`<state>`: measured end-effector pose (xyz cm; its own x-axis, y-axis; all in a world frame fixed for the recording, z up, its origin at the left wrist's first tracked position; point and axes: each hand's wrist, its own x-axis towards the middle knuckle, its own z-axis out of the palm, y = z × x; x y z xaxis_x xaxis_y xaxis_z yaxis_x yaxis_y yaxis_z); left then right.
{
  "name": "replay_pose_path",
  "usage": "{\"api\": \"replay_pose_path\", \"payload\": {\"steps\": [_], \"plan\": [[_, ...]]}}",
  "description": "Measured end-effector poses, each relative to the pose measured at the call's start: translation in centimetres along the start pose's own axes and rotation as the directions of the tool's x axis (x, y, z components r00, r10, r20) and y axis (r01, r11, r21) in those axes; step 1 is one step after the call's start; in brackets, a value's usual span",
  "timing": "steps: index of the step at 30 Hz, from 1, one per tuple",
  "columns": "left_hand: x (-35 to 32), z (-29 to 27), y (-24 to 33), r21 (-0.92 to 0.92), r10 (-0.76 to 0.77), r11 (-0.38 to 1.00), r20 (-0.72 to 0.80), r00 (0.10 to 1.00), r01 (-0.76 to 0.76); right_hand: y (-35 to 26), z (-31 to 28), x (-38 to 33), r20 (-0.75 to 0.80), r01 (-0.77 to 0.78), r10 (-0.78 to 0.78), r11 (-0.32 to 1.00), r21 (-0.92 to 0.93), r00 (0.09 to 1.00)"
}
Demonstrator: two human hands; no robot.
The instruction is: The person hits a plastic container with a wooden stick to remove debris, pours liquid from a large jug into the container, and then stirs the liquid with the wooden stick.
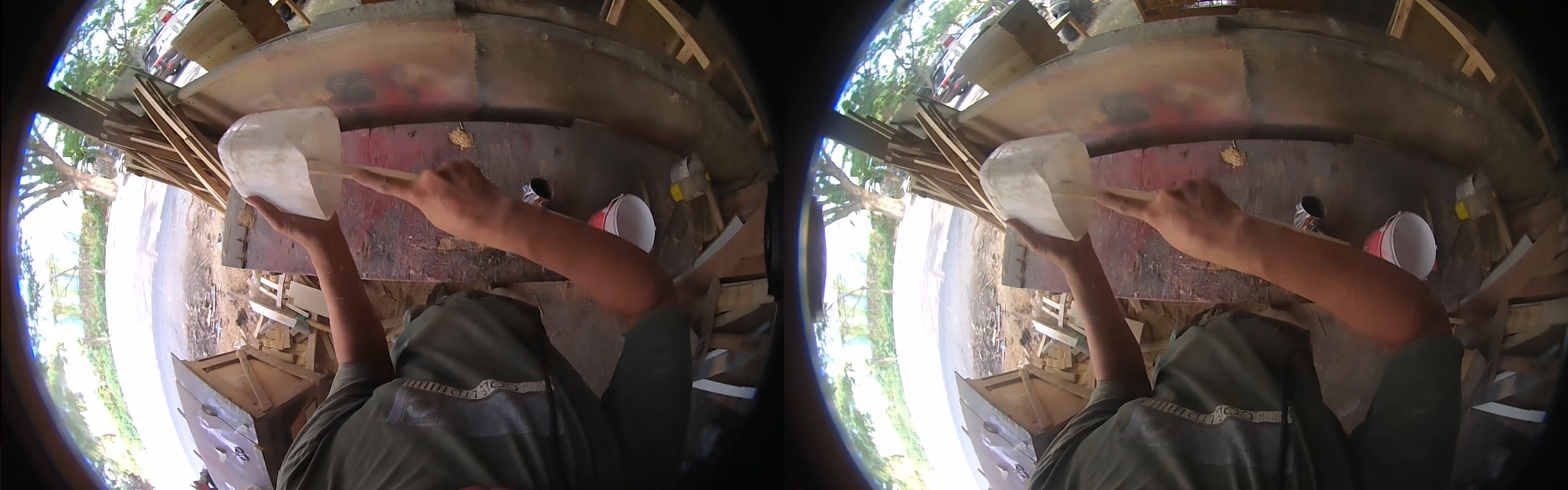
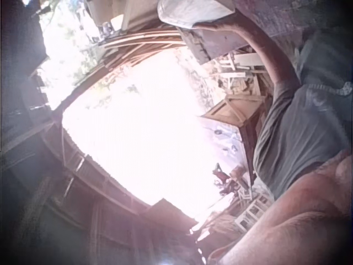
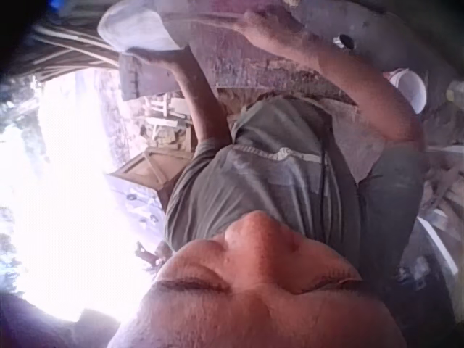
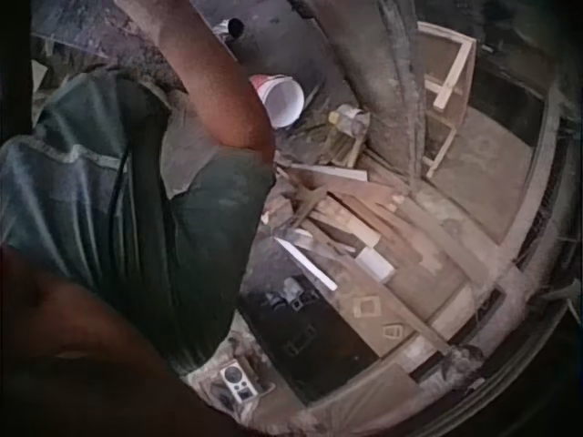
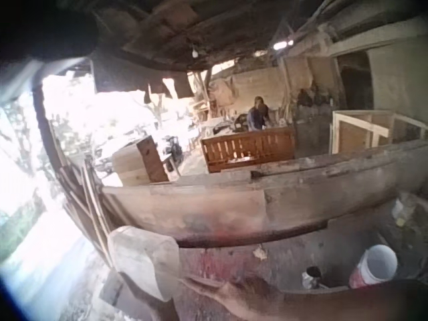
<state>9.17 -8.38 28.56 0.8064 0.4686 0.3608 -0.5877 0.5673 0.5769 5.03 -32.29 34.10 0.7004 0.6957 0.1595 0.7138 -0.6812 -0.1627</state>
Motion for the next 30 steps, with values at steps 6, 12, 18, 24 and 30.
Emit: {"api": "replay_pose_path", "payload": {"steps": [6,12,18,24,30], "plan": [[0.1,0.4,0.0,-0.007,0.015,1.000,0.011,1.000,-0.015,-1.6,2.7,-0.8,-0.121,-0.030,0.038,0.997,0.070,0.992],[-0.8,0.1,1.0,0.112,0.015,0.994,-0.124,0.992,-0.001,0.1,-1.0,-1.4,-0.168,-0.028,0.036,0.998,0.054,0.985],[-1.2,-3.6,1.7,0.022,-0.024,0.999,-0.189,0.982,0.029,-0.9,1.3,-7.0,-0.068,-0.172,0.424,0.502,0.848,0.903],[-1.9,-7.9,0.9,0.129,-0.011,0.991,-0.133,0.991,0.028,2.7,6.8,-12.2,0.045,-0.089,0.710,0.025,0.996,0.703],[-1.3,-11.9,-0.4,0.847,0.204,0.509,0.052,0.978,-0.152,2.3,12.8,-19.4,0.398,-0.394,0.523,-0.126,0.911,0.754]]}}
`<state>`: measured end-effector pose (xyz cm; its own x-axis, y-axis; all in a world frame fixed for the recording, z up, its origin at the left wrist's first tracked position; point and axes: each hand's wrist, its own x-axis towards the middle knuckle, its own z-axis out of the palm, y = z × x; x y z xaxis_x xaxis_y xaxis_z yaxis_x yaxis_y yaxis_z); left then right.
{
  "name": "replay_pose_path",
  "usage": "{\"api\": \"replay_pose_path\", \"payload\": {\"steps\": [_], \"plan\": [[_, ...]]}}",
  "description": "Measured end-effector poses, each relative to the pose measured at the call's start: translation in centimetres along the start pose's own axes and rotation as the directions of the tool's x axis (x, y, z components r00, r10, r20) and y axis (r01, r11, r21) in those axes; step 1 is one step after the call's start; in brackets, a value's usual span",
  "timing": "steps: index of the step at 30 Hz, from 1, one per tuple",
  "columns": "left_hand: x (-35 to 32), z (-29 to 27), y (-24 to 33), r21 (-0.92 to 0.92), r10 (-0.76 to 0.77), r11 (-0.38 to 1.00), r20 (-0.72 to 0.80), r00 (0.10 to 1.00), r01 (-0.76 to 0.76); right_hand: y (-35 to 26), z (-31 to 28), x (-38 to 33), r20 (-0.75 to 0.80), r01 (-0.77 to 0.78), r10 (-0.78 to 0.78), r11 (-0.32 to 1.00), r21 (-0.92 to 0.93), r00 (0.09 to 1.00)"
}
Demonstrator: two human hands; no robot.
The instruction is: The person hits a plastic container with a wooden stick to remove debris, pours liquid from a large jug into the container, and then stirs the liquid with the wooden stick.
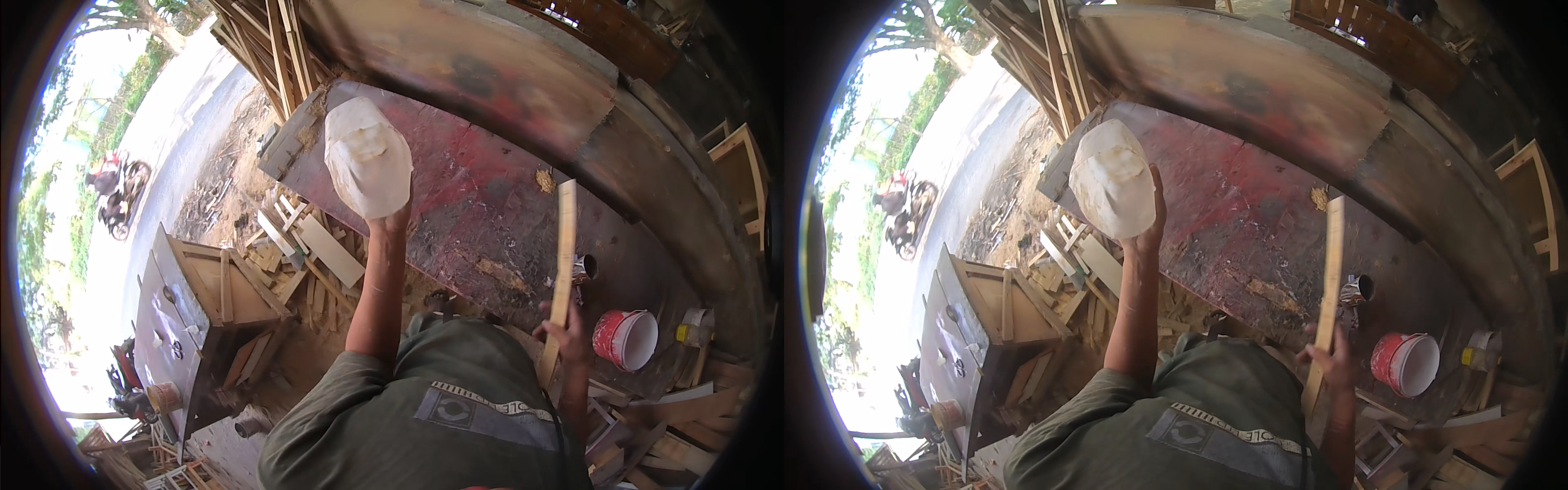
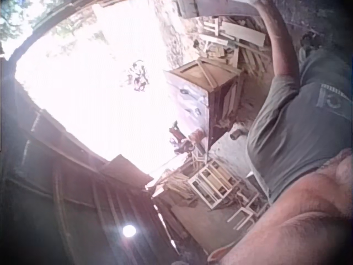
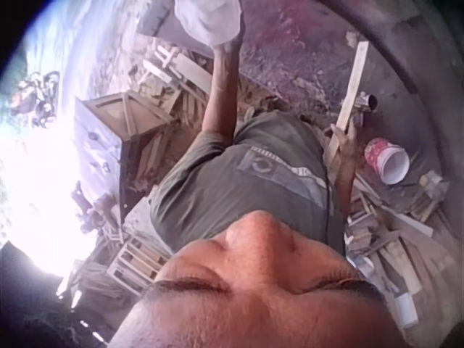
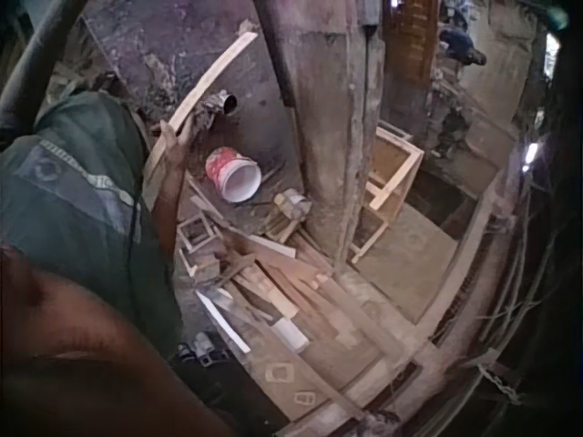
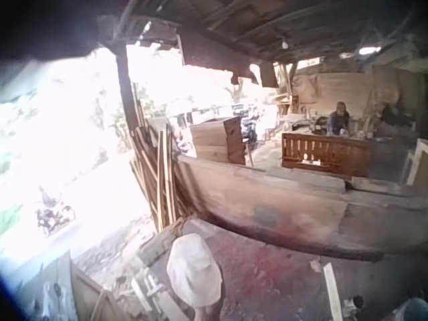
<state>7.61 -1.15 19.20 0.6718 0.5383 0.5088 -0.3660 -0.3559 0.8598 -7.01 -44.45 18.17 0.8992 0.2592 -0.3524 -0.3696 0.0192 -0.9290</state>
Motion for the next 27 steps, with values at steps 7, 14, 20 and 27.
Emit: {"api": "replay_pose_path", "payload": {"steps": [7,14,20,27], "plan": [[0.4,0.2,1.2,0.007,0.029,1.000,0.042,0.999,-0.029,1.7,0.7,0.5,0.051,-0.059,0.067,0.989,-0.136,0.996],[0.2,-0.6,2.2,-0.848,-0.330,0.455,0.121,0.936,0.270,-6.2,3.1,1.2,-0.039,0.225,-0.228,0.971,-0.078,0.973],[-1.4,-3.5,-3.7,-0.704,-0.386,0.631,0.079,0.919,0.326,-2.2,0.0,4.5,0.065,0.177,-0.286,0.387,-0.905,0.956],[-8.6,-5.4,-16.8,0.246,-0.245,0.946,0.119,0.962,0.211,-17.6,6.6,4.9,0.186,0.565,-0.666,0.413,-0.715,0.722]]}}
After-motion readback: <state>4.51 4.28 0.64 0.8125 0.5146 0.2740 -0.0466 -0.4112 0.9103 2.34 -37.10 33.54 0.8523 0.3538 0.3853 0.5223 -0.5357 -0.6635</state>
